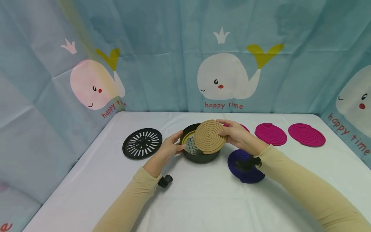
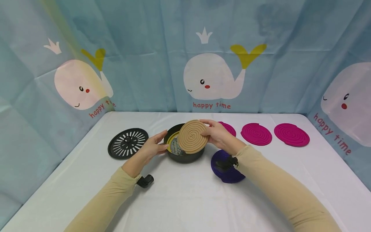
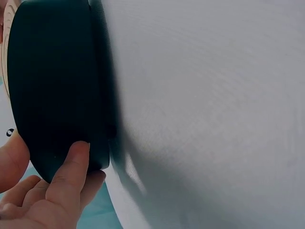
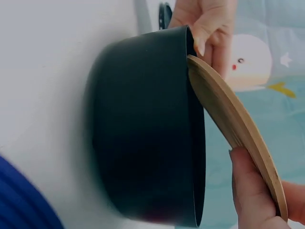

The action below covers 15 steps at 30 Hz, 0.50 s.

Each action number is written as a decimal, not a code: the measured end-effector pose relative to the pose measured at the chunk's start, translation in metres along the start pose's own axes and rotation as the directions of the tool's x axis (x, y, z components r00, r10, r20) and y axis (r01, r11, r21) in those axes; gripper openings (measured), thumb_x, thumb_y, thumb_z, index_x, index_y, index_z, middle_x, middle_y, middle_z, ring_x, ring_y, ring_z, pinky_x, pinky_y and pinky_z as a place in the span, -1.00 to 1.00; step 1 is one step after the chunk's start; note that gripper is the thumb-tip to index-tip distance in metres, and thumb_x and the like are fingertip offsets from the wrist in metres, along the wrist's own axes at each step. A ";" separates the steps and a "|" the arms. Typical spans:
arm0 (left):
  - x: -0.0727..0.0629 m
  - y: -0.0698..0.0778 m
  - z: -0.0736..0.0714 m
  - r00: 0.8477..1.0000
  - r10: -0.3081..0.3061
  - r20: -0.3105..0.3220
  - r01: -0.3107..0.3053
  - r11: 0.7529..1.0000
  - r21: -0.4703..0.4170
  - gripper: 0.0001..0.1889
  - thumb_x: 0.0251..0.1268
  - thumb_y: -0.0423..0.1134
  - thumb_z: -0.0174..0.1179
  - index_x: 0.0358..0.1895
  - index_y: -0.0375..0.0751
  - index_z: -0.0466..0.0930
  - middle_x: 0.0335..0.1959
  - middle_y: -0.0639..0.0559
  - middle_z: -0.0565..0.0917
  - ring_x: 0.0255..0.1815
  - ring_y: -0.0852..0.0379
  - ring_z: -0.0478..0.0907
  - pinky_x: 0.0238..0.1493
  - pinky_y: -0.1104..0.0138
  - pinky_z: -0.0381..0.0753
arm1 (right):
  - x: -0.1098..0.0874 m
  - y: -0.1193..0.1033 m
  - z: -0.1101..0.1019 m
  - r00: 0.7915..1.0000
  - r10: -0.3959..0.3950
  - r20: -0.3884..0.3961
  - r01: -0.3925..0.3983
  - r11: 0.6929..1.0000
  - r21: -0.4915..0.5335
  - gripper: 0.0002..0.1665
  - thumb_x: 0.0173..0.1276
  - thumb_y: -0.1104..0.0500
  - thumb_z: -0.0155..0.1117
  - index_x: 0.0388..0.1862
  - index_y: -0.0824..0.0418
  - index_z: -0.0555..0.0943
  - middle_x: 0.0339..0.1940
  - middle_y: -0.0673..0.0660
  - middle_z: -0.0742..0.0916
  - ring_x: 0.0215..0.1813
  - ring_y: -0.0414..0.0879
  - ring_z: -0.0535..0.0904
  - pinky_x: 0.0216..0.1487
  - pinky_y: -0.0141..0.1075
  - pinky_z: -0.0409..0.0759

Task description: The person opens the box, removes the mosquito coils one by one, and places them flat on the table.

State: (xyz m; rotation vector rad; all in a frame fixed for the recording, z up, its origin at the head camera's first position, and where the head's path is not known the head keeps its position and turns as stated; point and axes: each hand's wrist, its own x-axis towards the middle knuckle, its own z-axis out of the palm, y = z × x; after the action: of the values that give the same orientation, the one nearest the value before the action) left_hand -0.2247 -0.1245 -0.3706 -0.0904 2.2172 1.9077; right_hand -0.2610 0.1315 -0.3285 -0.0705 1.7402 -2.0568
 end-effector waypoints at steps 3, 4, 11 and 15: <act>0.000 0.000 -0.001 1.000 -0.002 -0.004 0.002 1.000 -0.011 -0.27 0.34 -0.57 0.10 0.53 -0.13 0.11 0.55 -0.16 0.03 0.44 -0.21 0.18 0.23 0.05 0.46 | -0.006 -0.003 -0.004 1.000 -0.020 -0.016 0.020 1.000 -0.001 -0.22 0.41 0.57 -0.14 0.57 0.28 0.02 0.45 0.40 0.23 -0.05 -0.14 0.58 -0.10 -0.32 0.66; 0.000 0.000 -0.001 1.000 -0.002 -0.004 0.002 1.000 -0.013 -0.27 0.33 -0.58 0.10 0.53 -0.14 0.10 0.55 -0.17 0.03 0.44 -0.21 0.18 0.23 0.05 0.46 | -0.009 -0.004 -0.006 0.999 -0.026 -0.019 0.026 1.000 -0.003 -0.22 0.41 0.56 -0.14 0.57 0.28 0.01 0.45 0.40 0.22 -0.04 -0.14 0.58 -0.10 -0.32 0.66; 0.000 0.001 -0.001 1.000 0.003 0.000 -0.003 1.000 -0.007 -0.27 0.33 -0.59 0.09 0.53 -0.15 0.10 0.55 -0.16 0.02 0.44 -0.21 0.19 0.23 0.06 0.46 | -0.026 -0.006 -0.022 0.999 -0.054 -0.007 0.054 0.997 -0.054 -0.22 0.44 0.52 -0.18 0.58 0.30 -0.09 0.49 0.43 0.16 -0.10 -0.21 0.61 -0.14 -0.27 0.67; -0.001 0.001 -0.001 1.000 0.004 0.003 -0.004 1.000 -0.001 -0.27 0.34 -0.57 0.09 0.53 -0.12 0.10 0.55 -0.17 0.00 0.44 -0.19 0.18 0.24 0.07 0.46 | -0.036 -0.009 -0.032 0.997 -0.070 0.009 0.071 0.995 -0.074 -0.23 0.45 0.51 -0.19 0.58 0.34 -0.13 0.48 0.45 0.13 -0.10 -0.26 0.60 -0.12 -0.28 0.67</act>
State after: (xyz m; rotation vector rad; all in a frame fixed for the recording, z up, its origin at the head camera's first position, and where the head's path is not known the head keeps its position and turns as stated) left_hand -0.2236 -0.1251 -0.3696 -0.0832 2.2161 1.9105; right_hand -0.2415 0.1748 -0.3181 -0.1634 1.8351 -2.0381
